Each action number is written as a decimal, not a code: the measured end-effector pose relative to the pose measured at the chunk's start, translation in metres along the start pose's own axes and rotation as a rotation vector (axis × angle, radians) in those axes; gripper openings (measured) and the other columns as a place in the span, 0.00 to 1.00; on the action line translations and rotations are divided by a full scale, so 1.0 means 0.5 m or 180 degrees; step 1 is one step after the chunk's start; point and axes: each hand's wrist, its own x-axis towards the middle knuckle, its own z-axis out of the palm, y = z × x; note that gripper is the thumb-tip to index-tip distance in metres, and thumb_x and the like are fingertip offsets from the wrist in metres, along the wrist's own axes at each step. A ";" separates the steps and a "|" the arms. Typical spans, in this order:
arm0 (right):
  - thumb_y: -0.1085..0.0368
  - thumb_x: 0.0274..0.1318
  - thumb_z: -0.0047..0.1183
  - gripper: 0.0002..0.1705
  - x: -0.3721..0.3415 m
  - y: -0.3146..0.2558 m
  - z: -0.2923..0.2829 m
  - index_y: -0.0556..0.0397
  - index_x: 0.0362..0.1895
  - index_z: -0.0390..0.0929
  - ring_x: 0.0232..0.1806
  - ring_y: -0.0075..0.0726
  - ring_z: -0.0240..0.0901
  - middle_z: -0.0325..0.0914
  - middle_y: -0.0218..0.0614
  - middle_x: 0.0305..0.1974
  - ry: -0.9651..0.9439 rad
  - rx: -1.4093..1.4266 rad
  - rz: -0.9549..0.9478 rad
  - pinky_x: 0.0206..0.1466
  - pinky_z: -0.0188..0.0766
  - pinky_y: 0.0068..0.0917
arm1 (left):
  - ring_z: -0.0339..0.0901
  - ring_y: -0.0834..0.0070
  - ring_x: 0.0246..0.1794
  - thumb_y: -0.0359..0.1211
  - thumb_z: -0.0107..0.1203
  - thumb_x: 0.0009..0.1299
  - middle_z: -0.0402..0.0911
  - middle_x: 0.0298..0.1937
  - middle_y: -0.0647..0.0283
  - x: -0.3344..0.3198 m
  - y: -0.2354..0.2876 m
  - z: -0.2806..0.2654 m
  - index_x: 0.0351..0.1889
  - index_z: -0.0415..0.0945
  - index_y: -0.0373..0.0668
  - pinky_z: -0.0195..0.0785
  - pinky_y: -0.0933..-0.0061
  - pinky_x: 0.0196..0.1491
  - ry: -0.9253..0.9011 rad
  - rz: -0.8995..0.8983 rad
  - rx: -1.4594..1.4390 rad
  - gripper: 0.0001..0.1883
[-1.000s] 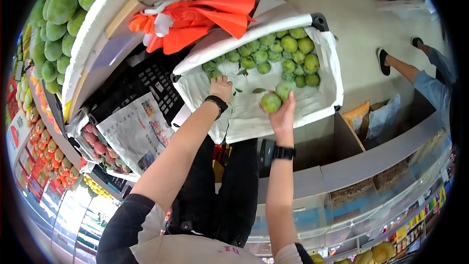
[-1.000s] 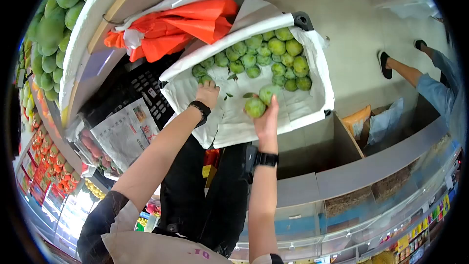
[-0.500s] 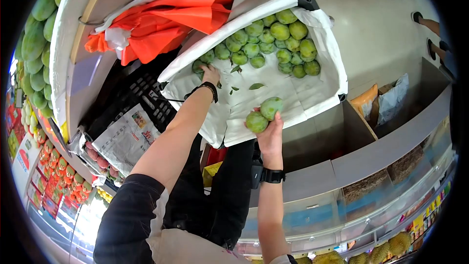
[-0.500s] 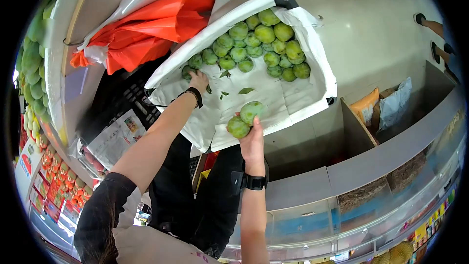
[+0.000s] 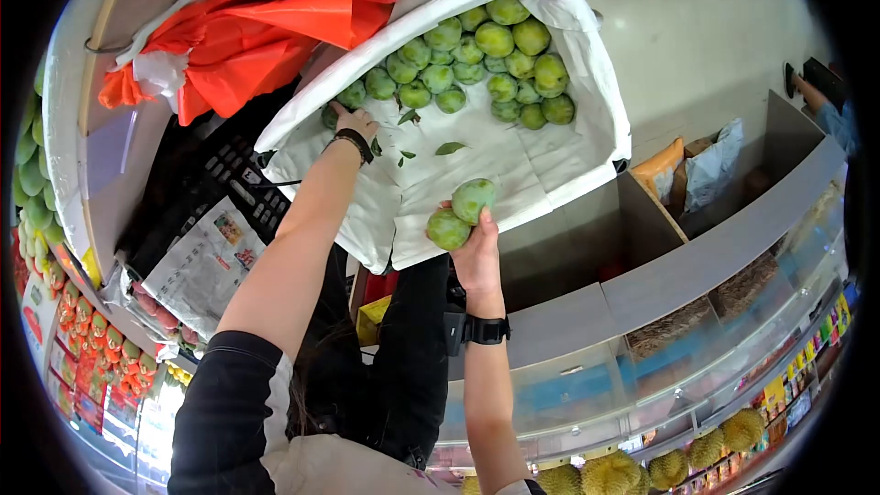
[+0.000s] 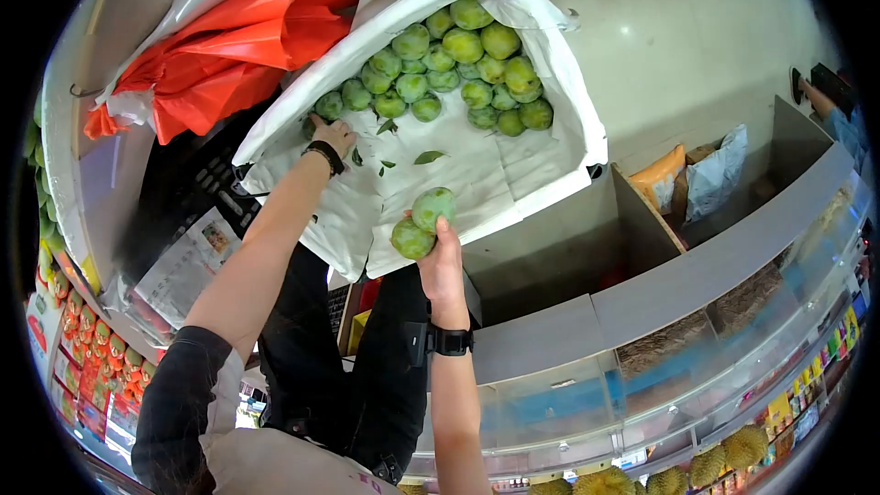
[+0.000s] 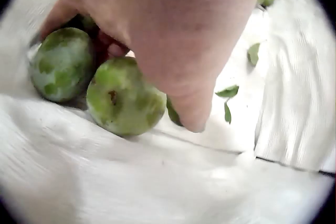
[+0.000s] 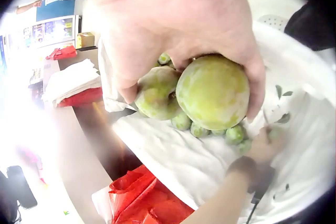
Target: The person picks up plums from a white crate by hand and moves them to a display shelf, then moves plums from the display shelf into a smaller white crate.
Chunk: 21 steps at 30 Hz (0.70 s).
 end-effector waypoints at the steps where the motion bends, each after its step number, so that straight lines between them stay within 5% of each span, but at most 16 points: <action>1: 0.41 0.56 0.41 0.32 0.003 0.003 -0.004 0.52 0.54 0.62 0.50 0.40 0.66 0.68 0.40 0.47 -0.0039 0.0012 -0.0012 0.51 0.67 0.47 | 0.45 0.72 0.68 0.48 0.51 0.62 0.57 0.64 0.66 -0.015 -0.006 -0.013 0.66 0.51 0.60 0.39 0.24 0.57 -0.0084 0.0055 0.0052 0.34; 4: 0.41 0.57 0.40 0.31 0.011 0.000 -0.001 0.52 0.54 0.61 0.50 0.40 0.66 0.68 0.40 0.47 -0.0067 -0.0020 -0.0017 0.51 0.67 0.47 | 0.46 0.71 0.68 0.53 0.53 0.59 0.57 0.66 0.65 -0.032 -0.011 -0.019 0.66 0.51 0.61 0.40 0.26 0.57 -0.0154 0.0097 0.0250 0.37; 8: 0.42 0.58 0.39 0.30 0.013 -0.011 0.007 0.52 0.55 0.61 0.51 0.40 0.65 0.68 0.40 0.48 -0.0162 -0.0144 -0.0071 0.52 0.66 0.47 | 0.45 0.71 0.70 0.44 0.40 0.67 0.58 0.67 0.67 0.008 -0.006 -0.004 0.67 0.52 0.61 0.37 0.25 0.56 -0.0122 -0.0035 0.0139 0.28; 11: 0.46 0.57 0.45 0.30 0.013 -0.018 0.015 0.59 0.53 0.65 0.51 0.36 0.66 0.69 0.41 0.49 -0.0086 0.0165 -0.0017 0.55 0.64 0.37 | 0.46 0.70 0.70 0.45 0.47 0.64 0.62 0.64 0.66 -0.001 -0.006 -0.016 0.64 0.59 0.58 0.38 0.26 0.56 -0.0135 0.0059 0.0020 0.28; 12: 0.45 0.58 0.43 0.30 0.013 -0.014 0.012 0.57 0.53 0.63 0.51 0.38 0.66 0.69 0.41 0.49 -0.0072 0.0071 -0.0001 0.54 0.65 0.40 | 0.46 0.70 0.70 0.47 0.56 0.56 0.64 0.63 0.65 -0.007 -0.007 -0.026 0.59 0.65 0.55 0.37 0.25 0.57 -0.0328 0.0060 -0.0029 0.31; 15: 0.42 0.59 0.38 0.31 0.022 -0.009 0.007 0.53 0.55 0.61 0.51 0.40 0.65 0.68 0.41 0.48 -0.0119 -0.0128 0.0029 0.53 0.66 0.47 | 0.53 0.70 0.67 0.54 0.61 0.48 0.66 0.61 0.64 0.004 -0.013 -0.009 0.58 0.66 0.55 0.37 0.29 0.59 -0.0189 0.0056 -0.0095 0.38; 21: 0.43 0.58 0.38 0.31 0.010 -0.011 0.005 0.54 0.55 0.61 0.51 0.40 0.65 0.68 0.42 0.48 -0.0152 -0.0220 0.0012 0.53 0.66 0.47 | 0.54 0.68 0.66 0.54 0.61 0.47 0.69 0.58 0.61 0.011 -0.005 -0.007 0.54 0.71 0.51 0.40 0.29 0.58 -0.0151 0.0012 -0.0112 0.36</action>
